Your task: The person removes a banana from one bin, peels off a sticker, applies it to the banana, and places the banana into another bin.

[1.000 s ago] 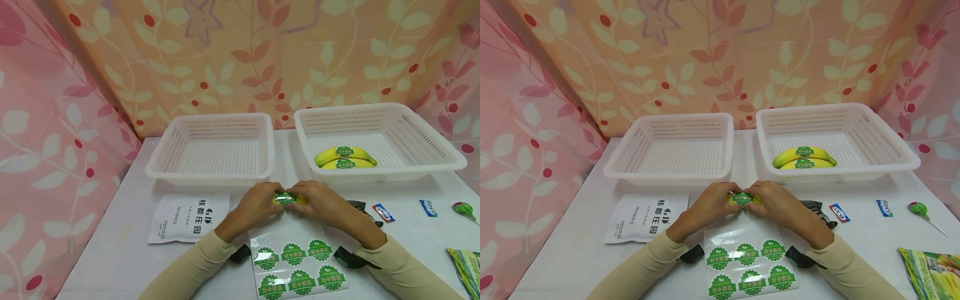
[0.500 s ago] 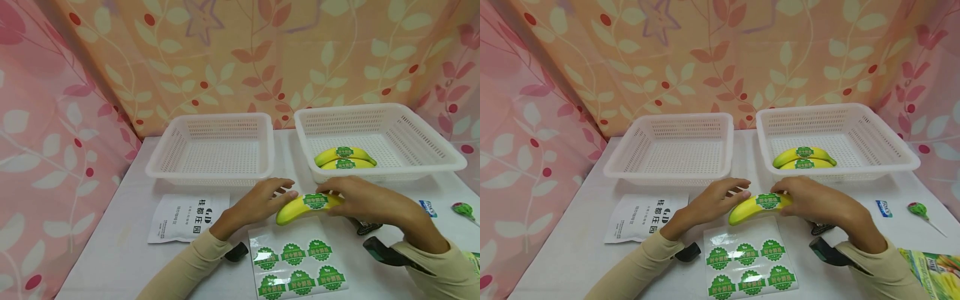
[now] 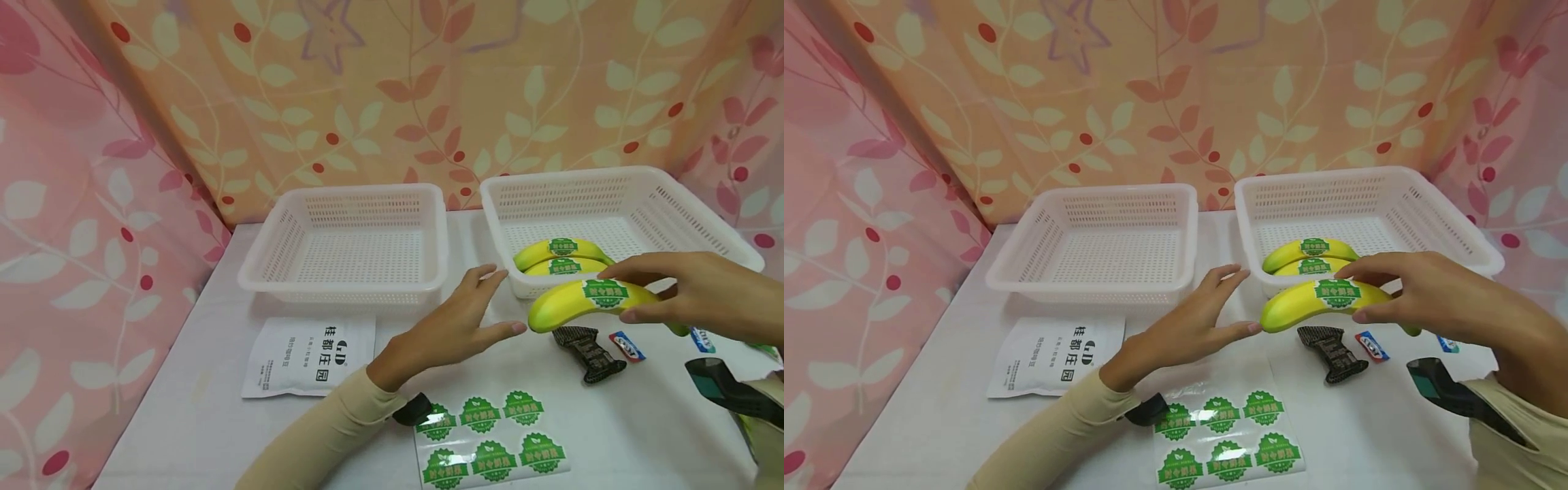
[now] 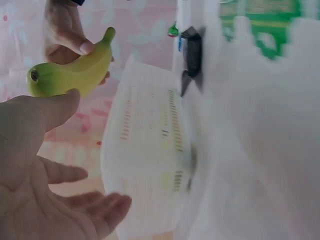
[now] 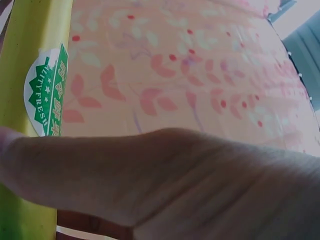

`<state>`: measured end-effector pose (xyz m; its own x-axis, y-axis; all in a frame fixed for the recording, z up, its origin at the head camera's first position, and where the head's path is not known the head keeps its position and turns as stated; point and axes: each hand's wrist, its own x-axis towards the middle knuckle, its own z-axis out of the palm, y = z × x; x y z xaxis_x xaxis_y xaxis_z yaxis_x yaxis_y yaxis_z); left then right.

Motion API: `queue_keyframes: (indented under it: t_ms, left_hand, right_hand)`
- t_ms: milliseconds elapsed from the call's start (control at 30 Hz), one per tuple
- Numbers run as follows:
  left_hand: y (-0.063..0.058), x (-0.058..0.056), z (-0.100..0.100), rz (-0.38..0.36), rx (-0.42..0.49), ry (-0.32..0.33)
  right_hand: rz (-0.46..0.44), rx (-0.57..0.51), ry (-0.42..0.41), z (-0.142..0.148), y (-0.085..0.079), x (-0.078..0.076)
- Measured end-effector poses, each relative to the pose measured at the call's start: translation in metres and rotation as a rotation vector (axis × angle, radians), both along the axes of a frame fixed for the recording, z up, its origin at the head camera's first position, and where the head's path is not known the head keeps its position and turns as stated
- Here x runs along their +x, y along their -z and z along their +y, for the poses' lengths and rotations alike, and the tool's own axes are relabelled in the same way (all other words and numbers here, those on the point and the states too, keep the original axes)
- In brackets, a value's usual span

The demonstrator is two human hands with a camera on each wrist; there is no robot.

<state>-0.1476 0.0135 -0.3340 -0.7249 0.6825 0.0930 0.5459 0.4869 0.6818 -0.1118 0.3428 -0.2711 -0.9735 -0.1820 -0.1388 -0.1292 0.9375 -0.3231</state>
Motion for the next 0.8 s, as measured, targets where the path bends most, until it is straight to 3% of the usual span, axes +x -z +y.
queue_keyframes:
  t_ms: [167, 367, 633, 800]
  left_hand:
    - [-0.004, -0.015, 0.026, -0.001, 0.047, -0.104]
    - [0.005, -0.034, 0.042, 0.062, 0.018, -0.194]
    - [0.011, -0.039, 0.043, 0.075, 0.049, -0.220]
    - [0.011, -0.040, 0.044, 0.066, 0.055, -0.215]
  right_hand:
    - [0.030, 0.029, 0.021, 0.008, -0.002, -0.002]
    - [0.022, 0.044, 0.046, 0.010, -0.002, -0.007]
    - [0.071, 0.028, 0.059, 0.019, -0.010, -0.021]
    - [0.088, 0.060, 0.062, 0.021, -0.027, -0.046]
